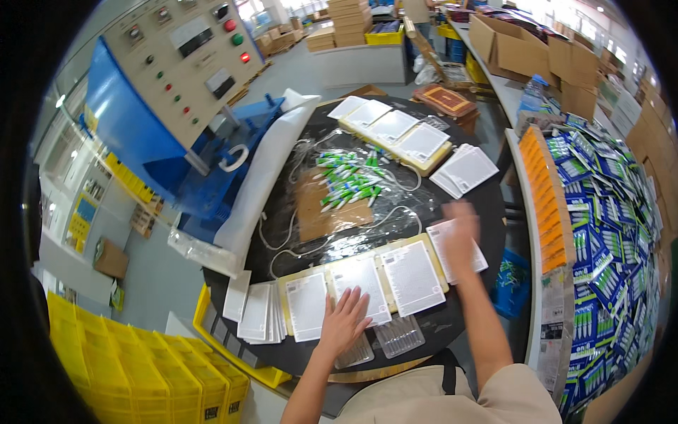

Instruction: The person places green cylindrical components into a yellow tray with multiple slots, then covers them with white paper sheets. The person repeats this process, handling components and paper repeatedly on a circular worktable.

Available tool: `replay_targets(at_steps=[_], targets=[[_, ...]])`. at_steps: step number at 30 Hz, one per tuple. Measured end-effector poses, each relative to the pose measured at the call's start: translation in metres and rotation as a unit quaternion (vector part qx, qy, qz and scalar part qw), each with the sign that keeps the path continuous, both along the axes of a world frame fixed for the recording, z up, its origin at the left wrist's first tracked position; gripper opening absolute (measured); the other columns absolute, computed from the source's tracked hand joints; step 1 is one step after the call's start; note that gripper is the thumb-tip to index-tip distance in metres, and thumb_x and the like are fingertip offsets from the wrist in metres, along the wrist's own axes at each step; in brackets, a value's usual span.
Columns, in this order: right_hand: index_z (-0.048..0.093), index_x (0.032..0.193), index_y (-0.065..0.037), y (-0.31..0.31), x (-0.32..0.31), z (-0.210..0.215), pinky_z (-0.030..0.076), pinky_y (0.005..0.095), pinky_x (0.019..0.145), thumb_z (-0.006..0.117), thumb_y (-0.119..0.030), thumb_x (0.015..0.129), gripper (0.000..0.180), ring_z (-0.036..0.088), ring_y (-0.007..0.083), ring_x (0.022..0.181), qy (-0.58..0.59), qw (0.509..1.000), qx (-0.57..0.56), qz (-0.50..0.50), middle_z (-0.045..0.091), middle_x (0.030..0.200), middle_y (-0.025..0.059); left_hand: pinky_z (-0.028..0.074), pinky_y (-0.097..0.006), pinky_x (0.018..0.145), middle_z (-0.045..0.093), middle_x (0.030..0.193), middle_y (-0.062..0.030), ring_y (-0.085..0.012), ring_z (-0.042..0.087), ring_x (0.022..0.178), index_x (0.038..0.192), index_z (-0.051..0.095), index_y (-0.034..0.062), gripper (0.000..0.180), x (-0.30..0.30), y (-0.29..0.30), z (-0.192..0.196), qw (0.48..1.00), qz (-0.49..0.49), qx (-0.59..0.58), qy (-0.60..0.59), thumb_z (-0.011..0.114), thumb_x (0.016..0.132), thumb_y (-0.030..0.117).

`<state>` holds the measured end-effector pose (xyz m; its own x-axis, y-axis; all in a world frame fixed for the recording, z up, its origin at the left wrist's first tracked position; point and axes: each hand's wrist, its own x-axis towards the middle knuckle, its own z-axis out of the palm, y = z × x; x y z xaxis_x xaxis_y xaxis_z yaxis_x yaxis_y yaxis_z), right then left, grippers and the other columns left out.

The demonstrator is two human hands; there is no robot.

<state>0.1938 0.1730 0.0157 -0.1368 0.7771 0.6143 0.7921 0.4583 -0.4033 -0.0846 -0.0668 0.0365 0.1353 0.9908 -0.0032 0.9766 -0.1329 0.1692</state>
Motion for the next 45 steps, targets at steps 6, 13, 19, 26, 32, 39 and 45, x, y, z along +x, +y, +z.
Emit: replay_targets(at_steps=[6, 13, 19, 26, 32, 39, 45], targets=[[0.058, 0.133, 0.008, 0.073, 0.199, -0.156, 0.054, 0.0471, 0.095, 0.063, -0.04, 0.101, 0.058, 0.066, 0.0362, 0.11, 0.633, 0.649, -0.352, -0.235, 0.067, 0.127, 0.0212, 0.023, -0.061, 0.119, 0.054, 0.147, -0.0102, -0.0272, 0.048, 0.14, 0.141, 0.055, 0.0087, 0.048, -0.02, -0.053, 0.024, 0.973, 0.121, 0.105, -0.167, 0.056, 0.101, 0.035], [0.06, 0.128, 0.008, 0.053, 0.205, -0.227, 0.055, 0.0458, 0.095, 0.056, -0.048, 0.104, 0.06, 0.066, 0.0299, 0.109, 0.489, 0.77, -0.31, -0.269, 0.068, 0.125, 0.0169, 0.04, -0.052, 0.108, 0.069, 0.118, -0.0136, -0.0318, 0.062, 0.115, 0.117, 0.066, 0.0027, 0.034, -0.1, -0.198, 0.0, 0.893, 0.356, 0.21, -0.178, 0.047, 0.105, 0.028], [0.047, 0.142, -0.003, -0.128, 0.119, -0.177, 0.053, 0.0518, 0.098, 0.042, -0.051, 0.108, 0.059, 0.061, 0.0301, 0.119, 0.524, 0.685, -0.421, -0.279, 0.06, 0.136, 0.0163, 0.046, -0.04, 0.103, 0.069, 0.116, -0.0158, -0.0256, 0.064, 0.111, 0.125, 0.063, -0.0004, 0.056, -0.164, -0.302, -0.068, 0.591, 0.603, 0.297, -0.446, 0.04, 0.109, 0.048], [0.073, 0.103, 0.0, -0.188, 0.089, 0.005, 0.059, 0.0367, 0.076, 0.057, -0.027, 0.101, 0.031, 0.074, 0.0289, 0.081, -0.009, 0.865, -0.348, 0.361, 0.076, 0.09, 0.0153, 0.054, -0.046, 0.099, 0.067, 0.125, -0.0138, -0.0321, 0.064, 0.113, 0.124, 0.063, 0.0044, 0.05, -0.083, -0.327, -0.19, 0.16, 0.65, 0.207, -0.714, 0.04, 0.106, 0.045], [0.054, 0.14, -0.004, -0.095, 0.048, 0.047, 0.037, 0.05, 0.113, 0.063, -0.001, 0.079, 0.062, 0.046, 0.0399, 0.136, -0.263, 0.948, -0.132, 0.122, 0.05, 0.144, 0.0217, 0.036, -0.05, 0.114, 0.053, 0.143, -0.0127, -0.0288, 0.052, 0.131, 0.146, 0.044, 0.0033, 0.079, 0.002, -0.247, -0.152, 0.096, 0.549, 0.161, -0.815, 0.042, 0.1, 0.068], [0.042, 0.153, -0.005, -0.163, -0.055, 0.0, 0.033, 0.0627, 0.116, 0.051, -0.017, 0.096, 0.058, 0.036, 0.0411, 0.148, -0.405, 0.843, -0.09, 0.343, 0.036, 0.159, 0.0281, 0.029, -0.05, 0.123, 0.041, 0.16, -0.0107, -0.0323, 0.041, 0.144, 0.154, 0.039, 0.0069, 0.073, -0.035, -0.195, -0.137, 0.209, 0.421, 0.249, -0.847, 0.035, 0.106, 0.061], [0.055, 0.139, 0.007, -0.228, -0.154, -0.013, 0.046, 0.0628, 0.104, 0.051, -0.022, 0.096, 0.051, 0.048, 0.0487, 0.137, -0.385, 0.848, -0.001, 0.364, 0.05, 0.143, 0.0374, 0.038, -0.052, 0.118, 0.048, 0.155, -0.0158, -0.037, 0.049, 0.139, 0.152, 0.044, 0.0027, 0.066, -0.226, -0.192, -0.131, 0.179, 0.523, 0.191, -0.811, 0.033, 0.109, 0.052]])
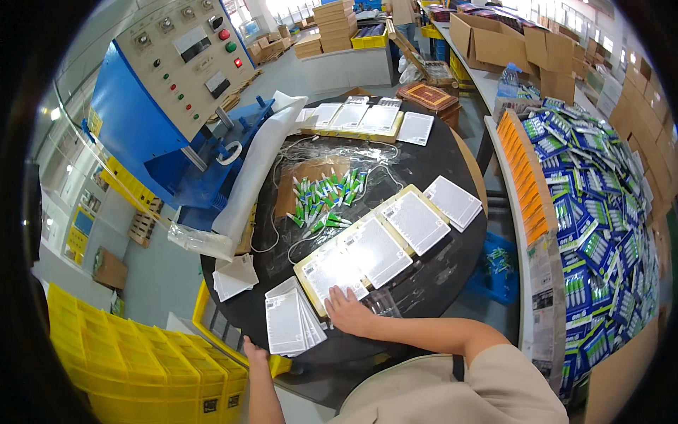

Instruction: The person places green cylindrical components into a yellow tray with multiple slots, then covers them with white paper sheets. The person repeats this process, handling components and paper repeatedly on a circular worktable.

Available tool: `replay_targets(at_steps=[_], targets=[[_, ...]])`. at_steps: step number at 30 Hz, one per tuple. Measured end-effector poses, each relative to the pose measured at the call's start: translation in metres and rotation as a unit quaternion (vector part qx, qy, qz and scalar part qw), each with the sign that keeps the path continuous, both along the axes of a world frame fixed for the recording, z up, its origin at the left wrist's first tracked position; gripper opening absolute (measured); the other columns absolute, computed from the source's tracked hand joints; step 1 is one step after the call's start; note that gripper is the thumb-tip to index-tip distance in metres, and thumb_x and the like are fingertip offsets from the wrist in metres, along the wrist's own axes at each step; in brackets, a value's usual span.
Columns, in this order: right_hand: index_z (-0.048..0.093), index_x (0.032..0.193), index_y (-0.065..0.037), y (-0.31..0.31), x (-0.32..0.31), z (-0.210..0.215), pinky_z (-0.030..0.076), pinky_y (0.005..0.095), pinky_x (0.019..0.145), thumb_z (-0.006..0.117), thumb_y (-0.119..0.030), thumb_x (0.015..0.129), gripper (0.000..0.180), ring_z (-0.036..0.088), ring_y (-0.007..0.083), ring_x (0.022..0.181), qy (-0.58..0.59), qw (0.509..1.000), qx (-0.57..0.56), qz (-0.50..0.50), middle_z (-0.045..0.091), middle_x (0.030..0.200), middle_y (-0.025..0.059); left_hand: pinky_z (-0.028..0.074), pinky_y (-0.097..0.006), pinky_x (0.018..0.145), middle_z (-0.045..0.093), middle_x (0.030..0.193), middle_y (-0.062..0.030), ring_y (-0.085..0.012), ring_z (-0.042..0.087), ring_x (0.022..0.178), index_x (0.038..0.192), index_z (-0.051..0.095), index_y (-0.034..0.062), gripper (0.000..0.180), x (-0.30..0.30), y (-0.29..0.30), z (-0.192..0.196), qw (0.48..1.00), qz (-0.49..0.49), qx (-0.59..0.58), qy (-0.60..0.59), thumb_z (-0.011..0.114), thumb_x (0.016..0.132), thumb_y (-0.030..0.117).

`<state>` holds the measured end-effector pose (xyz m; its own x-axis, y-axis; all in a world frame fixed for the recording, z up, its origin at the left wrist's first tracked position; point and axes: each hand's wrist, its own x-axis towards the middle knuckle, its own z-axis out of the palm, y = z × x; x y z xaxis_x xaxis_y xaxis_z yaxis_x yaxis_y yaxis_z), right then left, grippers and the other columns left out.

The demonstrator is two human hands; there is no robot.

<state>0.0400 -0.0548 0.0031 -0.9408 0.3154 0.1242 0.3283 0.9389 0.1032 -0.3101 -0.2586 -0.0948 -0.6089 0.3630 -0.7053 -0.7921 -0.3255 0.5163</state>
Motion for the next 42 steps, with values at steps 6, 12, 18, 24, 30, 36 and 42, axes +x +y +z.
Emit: replay_targets(at_steps=[6, 12, 18, 24, 30, 36, 42], targets=[[0.059, 0.136, -0.002, 0.019, -0.032, 0.07, 0.06, 0.0374, 0.083, 0.057, -0.01, 0.088, 0.049, 0.071, 0.0333, 0.101, 0.23, 0.971, -0.063, -0.007, 0.069, 0.116, 0.0215, 0.043, -0.054, 0.113, 0.058, 0.145, -0.0142, -0.0348, 0.055, 0.133, 0.144, 0.054, 0.0055, 0.054, -0.051, -0.001, -0.006, 0.998, -0.053, -0.023, 0.027, 0.038, 0.11, 0.045], [0.069, 0.124, -0.003, 0.054, 0.044, 0.082, 0.057, 0.042, 0.092, 0.061, -0.017, 0.085, 0.042, 0.069, 0.0332, 0.108, 0.25, 0.965, 0.065, -0.044, 0.067, 0.121, 0.0233, 0.044, -0.051, 0.113, 0.057, 0.147, -0.0104, -0.0319, 0.055, 0.132, 0.142, 0.055, 0.0073, 0.053, -0.01, -0.023, -0.035, 0.987, -0.05, 0.153, 0.017, 0.042, 0.109, 0.046], [0.072, 0.098, 0.007, -0.002, 0.007, 0.02, 0.03, 0.0632, 0.116, 0.059, -0.021, 0.085, 0.033, 0.038, 0.0413, 0.146, 0.099, 0.99, -0.033, -0.1, 0.046, 0.149, 0.0335, 0.042, -0.053, 0.114, 0.055, 0.149, -0.0107, -0.0344, 0.053, 0.134, 0.144, 0.052, 0.0089, 0.057, -0.026, -0.015, -0.017, 0.986, -0.105, 0.112, 0.071, 0.044, 0.107, 0.052], [0.074, 0.094, 0.006, 0.027, 0.0, 0.056, 0.05, 0.0564, 0.102, 0.064, -0.018, 0.081, 0.029, 0.06, 0.0399, 0.126, 0.173, 0.978, 0.014, -0.115, 0.059, 0.137, 0.029, 0.038, -0.058, 0.113, 0.053, 0.149, -0.0063, -0.0317, 0.051, 0.136, 0.146, 0.05, 0.0188, 0.064, 0.067, -0.039, -0.015, 0.991, -0.131, 0.032, 0.014, 0.046, 0.102, 0.064], [0.068, 0.103, 0.008, 0.068, 0.1, 0.085, 0.049, 0.0475, 0.107, 0.067, -0.015, 0.084, 0.03, 0.058, 0.0407, 0.13, 0.154, 0.976, 0.096, -0.12, 0.056, 0.14, 0.029, 0.04, -0.056, 0.109, 0.052, 0.147, -0.0069, -0.0286, 0.052, 0.132, 0.146, 0.048, 0.015, 0.068, 0.079, -0.046, -0.023, 0.979, -0.174, -0.057, 0.092, 0.046, 0.101, 0.066], [0.071, 0.094, 0.008, 0.031, 0.096, 0.016, 0.04, 0.0548, 0.113, 0.067, -0.025, 0.084, 0.035, 0.045, 0.0404, 0.142, 0.124, 0.979, 0.051, -0.155, 0.049, 0.148, 0.0305, 0.043, -0.041, 0.103, 0.056, 0.126, -0.0135, -0.0279, 0.055, 0.115, 0.13, 0.051, 0.0004, 0.042, 0.126, -0.028, 0.029, 0.837, -0.037, -0.353, 0.417, 0.043, 0.111, 0.037], [0.071, 0.096, 0.009, 0.046, 0.093, 0.018, 0.038, 0.0515, 0.116, 0.073, -0.028, 0.079, 0.04, 0.047, 0.0398, 0.14, 0.125, 0.971, 0.039, -0.199, 0.049, 0.15, 0.0274, 0.043, -0.038, 0.101, 0.055, 0.119, -0.0149, -0.0271, 0.054, 0.11, 0.124, 0.052, -0.0021, 0.026, 0.169, -0.015, 0.093, 0.699, -0.153, -0.282, 0.639, 0.048, 0.108, 0.018]])
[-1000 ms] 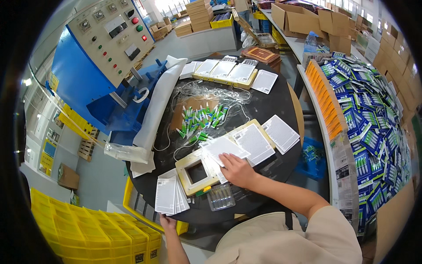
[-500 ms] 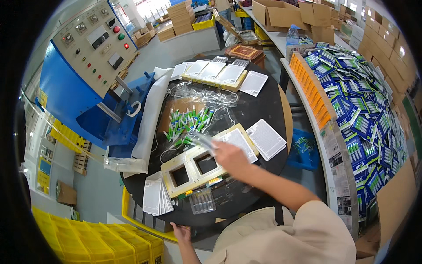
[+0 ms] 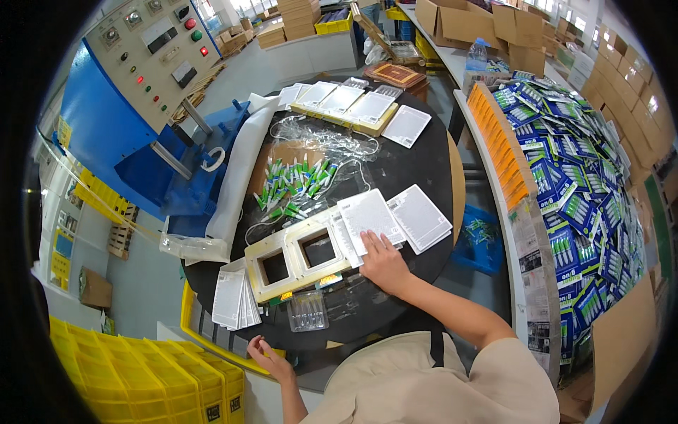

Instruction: The person places green cylindrical components into a yellow tray with multiple slots, then covers them with white paper sheets. The person repeats this process, handling components and paper repeatedly on a circular worktable.

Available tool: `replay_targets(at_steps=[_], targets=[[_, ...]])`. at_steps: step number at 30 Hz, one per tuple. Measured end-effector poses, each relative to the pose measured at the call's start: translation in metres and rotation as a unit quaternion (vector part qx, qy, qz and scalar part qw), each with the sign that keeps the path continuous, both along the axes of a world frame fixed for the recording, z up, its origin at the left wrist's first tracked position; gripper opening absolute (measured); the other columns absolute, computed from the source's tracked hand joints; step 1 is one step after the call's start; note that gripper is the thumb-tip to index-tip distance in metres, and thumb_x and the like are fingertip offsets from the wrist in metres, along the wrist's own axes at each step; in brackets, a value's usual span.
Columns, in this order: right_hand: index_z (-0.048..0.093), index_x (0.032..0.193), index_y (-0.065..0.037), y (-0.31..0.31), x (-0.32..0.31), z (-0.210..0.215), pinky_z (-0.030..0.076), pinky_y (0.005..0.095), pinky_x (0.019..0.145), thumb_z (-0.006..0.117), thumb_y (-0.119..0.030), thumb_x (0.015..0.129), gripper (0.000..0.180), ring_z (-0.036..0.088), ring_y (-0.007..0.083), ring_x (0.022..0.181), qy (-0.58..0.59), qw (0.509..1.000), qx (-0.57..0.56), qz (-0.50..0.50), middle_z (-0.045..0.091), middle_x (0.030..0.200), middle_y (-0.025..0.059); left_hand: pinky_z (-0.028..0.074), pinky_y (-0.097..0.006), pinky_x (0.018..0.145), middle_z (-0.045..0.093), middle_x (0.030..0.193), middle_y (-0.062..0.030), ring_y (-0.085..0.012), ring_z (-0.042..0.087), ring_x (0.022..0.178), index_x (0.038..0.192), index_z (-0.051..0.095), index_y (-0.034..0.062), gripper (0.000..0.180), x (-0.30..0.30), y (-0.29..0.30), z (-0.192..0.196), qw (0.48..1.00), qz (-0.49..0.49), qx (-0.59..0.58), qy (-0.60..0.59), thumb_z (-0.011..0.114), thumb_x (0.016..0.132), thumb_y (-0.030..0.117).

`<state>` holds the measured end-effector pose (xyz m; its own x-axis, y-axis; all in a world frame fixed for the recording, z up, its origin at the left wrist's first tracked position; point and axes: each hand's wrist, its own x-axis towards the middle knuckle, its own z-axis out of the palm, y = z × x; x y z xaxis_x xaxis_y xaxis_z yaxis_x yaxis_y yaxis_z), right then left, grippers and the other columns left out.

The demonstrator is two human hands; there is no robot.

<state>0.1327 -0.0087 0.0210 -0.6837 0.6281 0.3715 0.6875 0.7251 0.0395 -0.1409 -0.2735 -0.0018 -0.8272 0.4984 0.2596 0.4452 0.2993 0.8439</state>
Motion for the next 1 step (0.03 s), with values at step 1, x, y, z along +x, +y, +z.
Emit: replay_targets(at_steps=[1], targets=[[0.071, 0.099, 0.008, 0.0028, 0.0041, 0.0068, 0.037, 0.0546, 0.117, 0.074, -0.027, 0.075, 0.043, 0.048, 0.0394, 0.14, 0.079, 0.997, -0.016, -0.012, 0.05, 0.151, 0.0248, 0.042, -0.038, 0.103, 0.055, 0.119, -0.0151, -0.0277, 0.055, 0.11, 0.124, 0.053, -0.0018, 0.027, -0.0006, 0.0038, 0.0086, 1.0, -0.011, -0.014, 0.004, 0.048, 0.108, 0.019]])
